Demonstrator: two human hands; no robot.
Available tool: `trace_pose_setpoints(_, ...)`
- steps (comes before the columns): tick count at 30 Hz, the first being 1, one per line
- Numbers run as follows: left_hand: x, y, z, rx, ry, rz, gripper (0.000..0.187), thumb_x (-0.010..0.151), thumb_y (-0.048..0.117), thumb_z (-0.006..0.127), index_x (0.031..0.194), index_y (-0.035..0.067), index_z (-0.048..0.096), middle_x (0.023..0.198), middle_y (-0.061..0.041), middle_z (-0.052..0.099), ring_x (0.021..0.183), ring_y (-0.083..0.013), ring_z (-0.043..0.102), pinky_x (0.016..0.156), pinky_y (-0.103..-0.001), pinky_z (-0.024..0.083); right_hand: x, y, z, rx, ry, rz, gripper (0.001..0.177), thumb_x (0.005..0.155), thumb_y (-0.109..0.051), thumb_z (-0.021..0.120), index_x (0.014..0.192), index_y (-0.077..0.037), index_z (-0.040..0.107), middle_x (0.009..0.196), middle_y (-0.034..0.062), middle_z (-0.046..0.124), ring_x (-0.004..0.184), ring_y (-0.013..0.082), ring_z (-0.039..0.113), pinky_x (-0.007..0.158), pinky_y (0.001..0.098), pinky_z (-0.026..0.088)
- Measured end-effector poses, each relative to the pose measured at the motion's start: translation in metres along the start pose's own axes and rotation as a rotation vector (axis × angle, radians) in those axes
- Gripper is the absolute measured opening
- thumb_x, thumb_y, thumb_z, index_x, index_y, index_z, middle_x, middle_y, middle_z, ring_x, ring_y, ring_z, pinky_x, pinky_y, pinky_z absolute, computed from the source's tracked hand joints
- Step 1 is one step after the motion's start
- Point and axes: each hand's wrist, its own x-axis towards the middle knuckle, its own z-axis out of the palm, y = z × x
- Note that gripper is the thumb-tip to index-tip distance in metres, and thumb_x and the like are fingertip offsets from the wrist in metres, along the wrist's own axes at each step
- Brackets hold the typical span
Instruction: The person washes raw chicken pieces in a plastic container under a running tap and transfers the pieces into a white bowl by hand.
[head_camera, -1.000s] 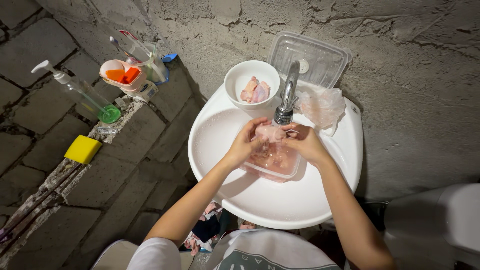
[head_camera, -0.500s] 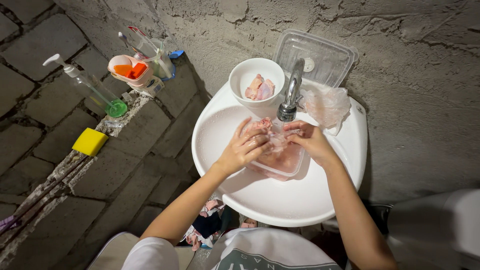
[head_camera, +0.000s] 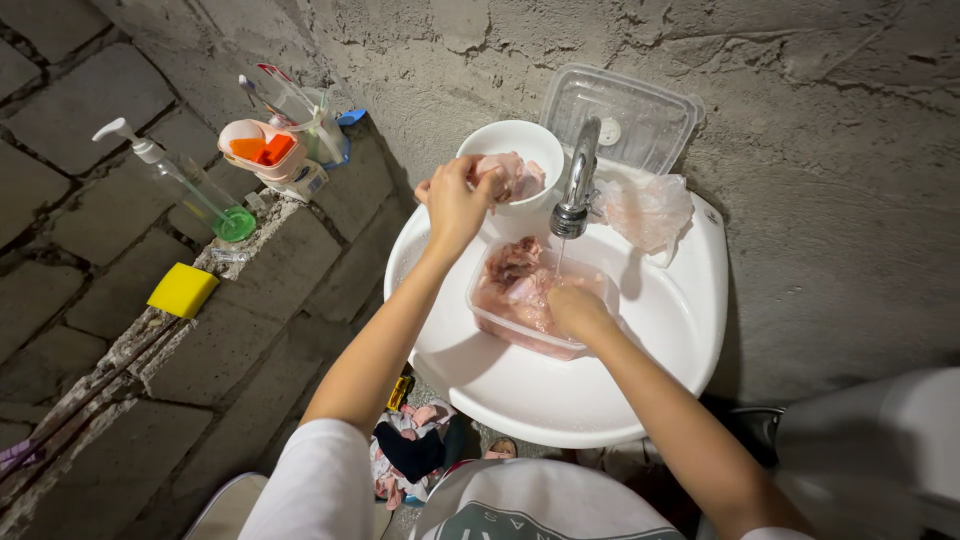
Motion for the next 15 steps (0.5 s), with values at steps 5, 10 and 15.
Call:
trace_pose_setpoints(5,0.016,-0.008,0.014,-0.060,-0.150,-0.124,0.035,0.082,0.024,0.072,0.116,0.016,0.071,0.091,-0.003,0.073,0.093,-0.0232,0.068,0.099,-0.048,0.031,-0.008,0.000,-0.017,0.073,0.007,0.072,0.025,0.077,-0.016,0.078,0.097,-0.001,0.075,0.104,0.0226,0.074,0.100,0.0359,0.073,0.085,0.0455,0.058)
trace_pose_setpoints(10,0.003,0.001,0.005,0.018,-0.041,0.040,0.039,0.082,0.016,0.073,0.120,0.014,0.069,0.115,-0.010,0.068,0.112,-0.0331,0.057,0.095,-0.056,0.026,-0.025,-0.011,-0.058,0.226,-0.032,0.016,0.034,0.067,-0.014,0.084,0.096,0.000,0.075,0.097,0.0222,0.075,0.094,0.0334,0.073,0.081,0.0415,0.057)
trace_pose_setpoints(15,-0.047,0.005,-0.007,-0.189,-0.084,0.416,0.034,0.093,0.013,0.066,0.127,0.012,0.064,0.124,-0.013,0.060,0.118,-0.0310,0.059,0.105,-0.042,0.047,-0.033,-0.007,-0.104,1.026,-0.098,0.151,0.015,0.079,-0.008,0.072,0.090,0.001,0.077,0.080,0.0083,0.076,0.074,0.0181,0.071,0.065,0.0293,0.057)
